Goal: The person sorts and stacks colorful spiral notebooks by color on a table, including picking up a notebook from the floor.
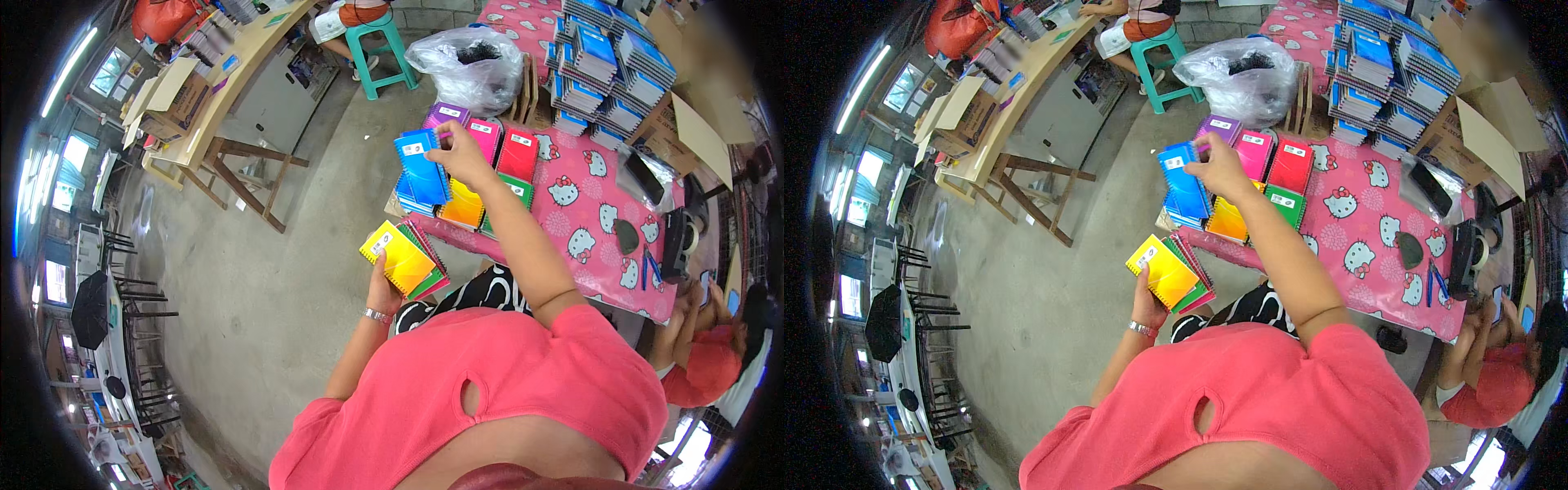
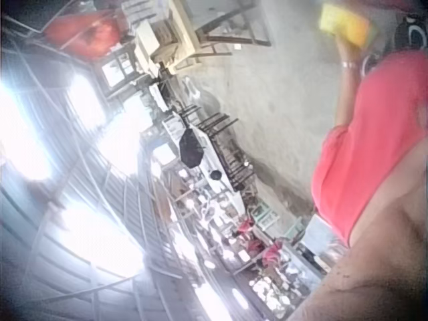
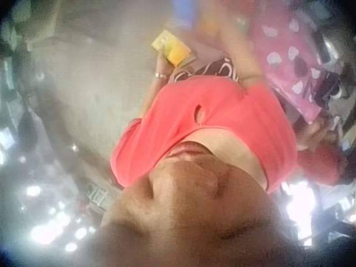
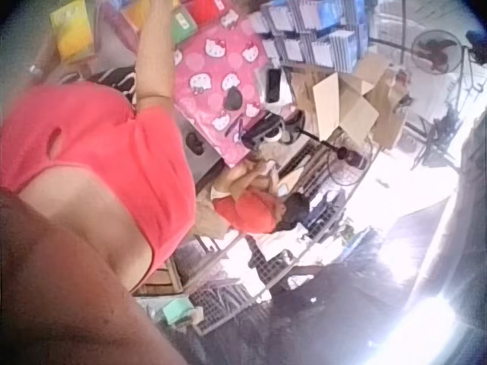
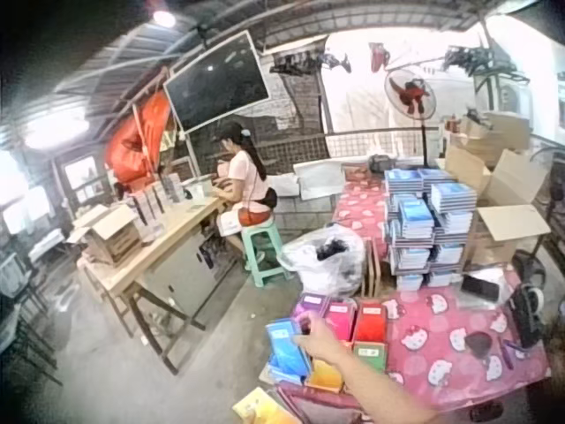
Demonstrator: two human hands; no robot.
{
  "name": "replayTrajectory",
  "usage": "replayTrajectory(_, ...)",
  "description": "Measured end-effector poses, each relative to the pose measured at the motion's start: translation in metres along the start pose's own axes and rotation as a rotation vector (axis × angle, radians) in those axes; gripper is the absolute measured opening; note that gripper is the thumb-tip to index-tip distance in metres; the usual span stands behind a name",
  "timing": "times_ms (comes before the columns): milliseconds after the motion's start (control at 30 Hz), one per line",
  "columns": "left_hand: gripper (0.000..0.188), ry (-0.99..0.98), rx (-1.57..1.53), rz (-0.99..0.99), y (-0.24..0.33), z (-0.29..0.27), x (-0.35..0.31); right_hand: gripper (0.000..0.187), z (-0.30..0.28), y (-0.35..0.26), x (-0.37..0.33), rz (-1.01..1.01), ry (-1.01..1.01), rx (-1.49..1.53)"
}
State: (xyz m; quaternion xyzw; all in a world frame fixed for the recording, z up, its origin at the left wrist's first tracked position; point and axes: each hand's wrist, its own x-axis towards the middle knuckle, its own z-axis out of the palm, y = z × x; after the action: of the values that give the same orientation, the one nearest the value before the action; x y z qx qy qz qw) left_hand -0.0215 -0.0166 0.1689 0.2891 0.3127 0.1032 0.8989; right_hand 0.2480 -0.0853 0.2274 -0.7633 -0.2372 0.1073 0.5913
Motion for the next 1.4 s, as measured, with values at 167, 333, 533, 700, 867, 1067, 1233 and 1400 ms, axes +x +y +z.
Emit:
replayTrajectory(167, 0.078, -0.136, -0.079, 0.055, 0.000, 0.038, -0.005, 0.065, -0.025, -0.038, -0.059, 0.103, -0.551, 0.022)
replayTrajectory(333, 0.067, -0.298, -0.006, -0.045, -0.019, 0.061, 0.025, 0.104, -0.053, -0.014, -0.125, 0.249, -0.529, 0.043)
replayTrajectory(533, 0.077, -0.476, 0.654, 0.426, -0.030, 0.154, 0.060, 0.113, -0.132, 0.001, -0.116, -0.080, -0.257, 0.175)
replayTrajectory(700, 0.082, -0.669, 0.745, 0.371, -0.041, 0.171, 0.097, 0.119, -0.144, 0.041, -0.113, -0.169, -0.090, 0.152)
replayTrajectory(867, 0.084, -0.562, 0.754, 0.369, -0.066, 0.166, 0.109, 0.113, -0.129, 0.077, -0.114, 0.013, -0.034, 0.212)
replayTrajectory(1067, 0.083, -0.582, 0.825, 0.410, -0.056, 0.165, 0.103, 0.100, -0.125, 0.077, -0.114, 0.023, -0.032, 0.318)
replayTrajectory(1233, 0.082, -0.648, 0.822, 0.475, -0.066, 0.166, 0.113, 0.094, -0.123, 0.096, -0.116, 0.008, -0.021, 0.212)
replayTrajectory(1400, 0.079, -0.651, 0.924, 0.459, -0.047, 0.163, 0.133, 0.096, -0.132, 0.072, -0.100, 0.006, -0.027, 0.107)
